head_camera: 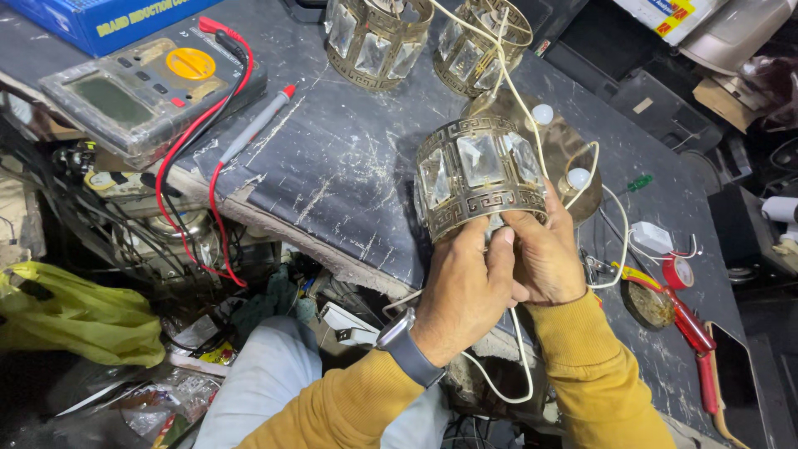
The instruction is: The person repairs a ceiling light fixture on a workbench. They untangle and route the fixture wires, strip wire ends with pliers, mount glass lamp shades onto the fixture base, and solder a wire connection with a soldering iron.
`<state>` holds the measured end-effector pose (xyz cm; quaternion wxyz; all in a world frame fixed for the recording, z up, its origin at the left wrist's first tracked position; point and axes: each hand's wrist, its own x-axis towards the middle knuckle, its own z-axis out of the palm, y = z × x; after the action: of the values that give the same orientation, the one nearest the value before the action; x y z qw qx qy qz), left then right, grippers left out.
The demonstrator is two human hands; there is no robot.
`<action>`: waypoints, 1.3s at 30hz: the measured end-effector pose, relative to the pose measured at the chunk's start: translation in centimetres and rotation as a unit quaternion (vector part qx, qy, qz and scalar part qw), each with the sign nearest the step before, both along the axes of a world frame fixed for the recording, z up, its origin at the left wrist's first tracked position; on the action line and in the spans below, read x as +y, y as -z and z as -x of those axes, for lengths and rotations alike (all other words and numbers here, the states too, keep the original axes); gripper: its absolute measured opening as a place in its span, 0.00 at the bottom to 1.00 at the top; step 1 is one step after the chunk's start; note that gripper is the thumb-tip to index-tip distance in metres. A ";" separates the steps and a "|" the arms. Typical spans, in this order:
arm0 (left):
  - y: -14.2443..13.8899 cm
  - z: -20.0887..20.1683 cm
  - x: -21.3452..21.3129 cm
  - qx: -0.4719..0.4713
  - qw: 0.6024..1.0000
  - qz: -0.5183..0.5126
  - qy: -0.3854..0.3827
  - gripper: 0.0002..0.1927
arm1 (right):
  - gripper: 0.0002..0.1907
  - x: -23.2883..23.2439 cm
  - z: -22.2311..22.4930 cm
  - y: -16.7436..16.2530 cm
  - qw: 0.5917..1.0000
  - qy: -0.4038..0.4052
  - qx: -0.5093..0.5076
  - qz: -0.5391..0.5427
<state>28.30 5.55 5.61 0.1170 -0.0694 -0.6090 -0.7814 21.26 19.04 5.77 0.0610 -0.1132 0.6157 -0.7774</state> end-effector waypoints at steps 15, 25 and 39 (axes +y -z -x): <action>1.6 -0.4 0.0 -0.034 0.994 -0.074 0.080 0.21 | 0.21 -0.5 0.8 0.6 0.971 0.047 0.119 -0.203; -0.3 -5.6 -1.8 0.187 0.975 0.109 -0.054 0.33 | 0.36 0.5 0.5 0.0 0.904 0.156 0.257 -0.303; -4.0 4.9 -11.1 0.177 0.963 0.198 -0.055 0.33 | 0.19 0.5 -5.4 -1.5 0.860 0.242 0.367 -0.259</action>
<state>23.39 -5.53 9.57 0.2496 -0.1949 -0.7237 -0.6132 26.69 19.55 7.24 -0.3323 -0.2179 0.7807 -0.4823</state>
